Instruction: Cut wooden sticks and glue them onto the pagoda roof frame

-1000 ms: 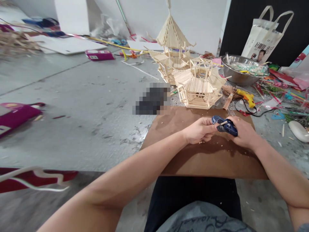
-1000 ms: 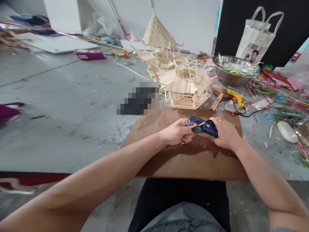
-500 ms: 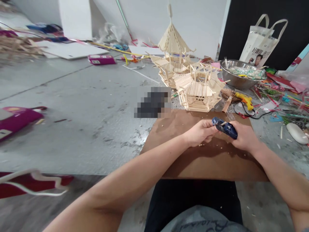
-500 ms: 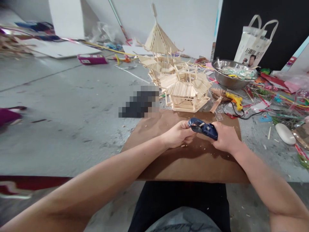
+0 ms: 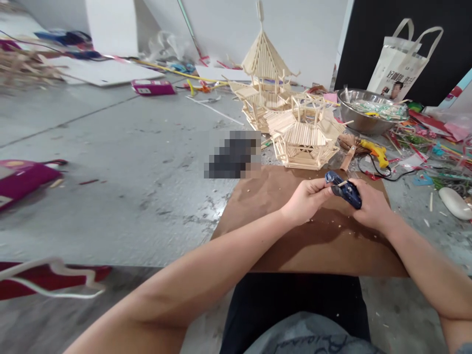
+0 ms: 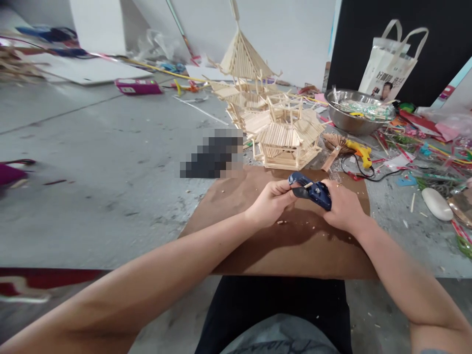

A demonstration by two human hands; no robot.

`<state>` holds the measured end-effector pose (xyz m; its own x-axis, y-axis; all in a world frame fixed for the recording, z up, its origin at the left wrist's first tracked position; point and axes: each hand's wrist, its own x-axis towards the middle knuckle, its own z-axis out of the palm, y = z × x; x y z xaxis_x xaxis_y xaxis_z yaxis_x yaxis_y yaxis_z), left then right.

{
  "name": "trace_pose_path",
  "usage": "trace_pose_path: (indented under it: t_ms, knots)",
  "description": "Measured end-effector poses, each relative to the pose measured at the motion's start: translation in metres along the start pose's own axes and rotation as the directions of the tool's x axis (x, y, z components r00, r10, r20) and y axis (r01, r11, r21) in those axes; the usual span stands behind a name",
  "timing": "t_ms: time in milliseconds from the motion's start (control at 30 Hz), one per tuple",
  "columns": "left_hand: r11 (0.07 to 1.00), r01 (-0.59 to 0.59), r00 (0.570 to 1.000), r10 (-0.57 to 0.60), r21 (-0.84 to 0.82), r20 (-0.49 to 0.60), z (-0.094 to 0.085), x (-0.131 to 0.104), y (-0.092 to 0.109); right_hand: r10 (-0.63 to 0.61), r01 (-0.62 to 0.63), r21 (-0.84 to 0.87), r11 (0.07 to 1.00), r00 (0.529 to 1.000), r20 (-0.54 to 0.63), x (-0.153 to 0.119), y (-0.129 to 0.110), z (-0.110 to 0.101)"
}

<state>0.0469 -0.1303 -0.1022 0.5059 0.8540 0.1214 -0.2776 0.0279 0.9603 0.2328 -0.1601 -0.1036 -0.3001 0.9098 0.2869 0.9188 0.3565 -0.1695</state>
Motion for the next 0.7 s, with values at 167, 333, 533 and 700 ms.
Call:
trace_pose_path:
  t_ms: [167, 333, 533, 700]
  knots:
    - [0.971, 0.154, 0.986, -0.140, -0.182, 0.090, 0.0001, 0.0000, 0.0013, -0.049, 0.048, 0.036, 0.998, 0.999, 0.015, -0.0011, -0.0003, -0.0031]
    - [0.924, 0.283, 0.953, -0.241, -0.258, 0.185, -0.0017, 0.0002, 0.0027, -0.090, 0.089, 0.063, 0.994, 0.996, 0.017, -0.0005, 0.0014, -0.0038]
    - [0.895, 0.367, 0.913, -0.293, -0.256, 0.285, -0.0047, 0.0013, 0.0009, -0.142, 0.142, 0.068, 0.987, 0.990, -0.017, -0.0005, 0.0024, -0.0040]
    - [0.891, 0.393, 0.892, -0.309, -0.227, 0.329, -0.0082, 0.0021, 0.0007, -0.128, 0.126, 0.068, 0.990, 0.992, 0.014, -0.0012, 0.0004, -0.0055]
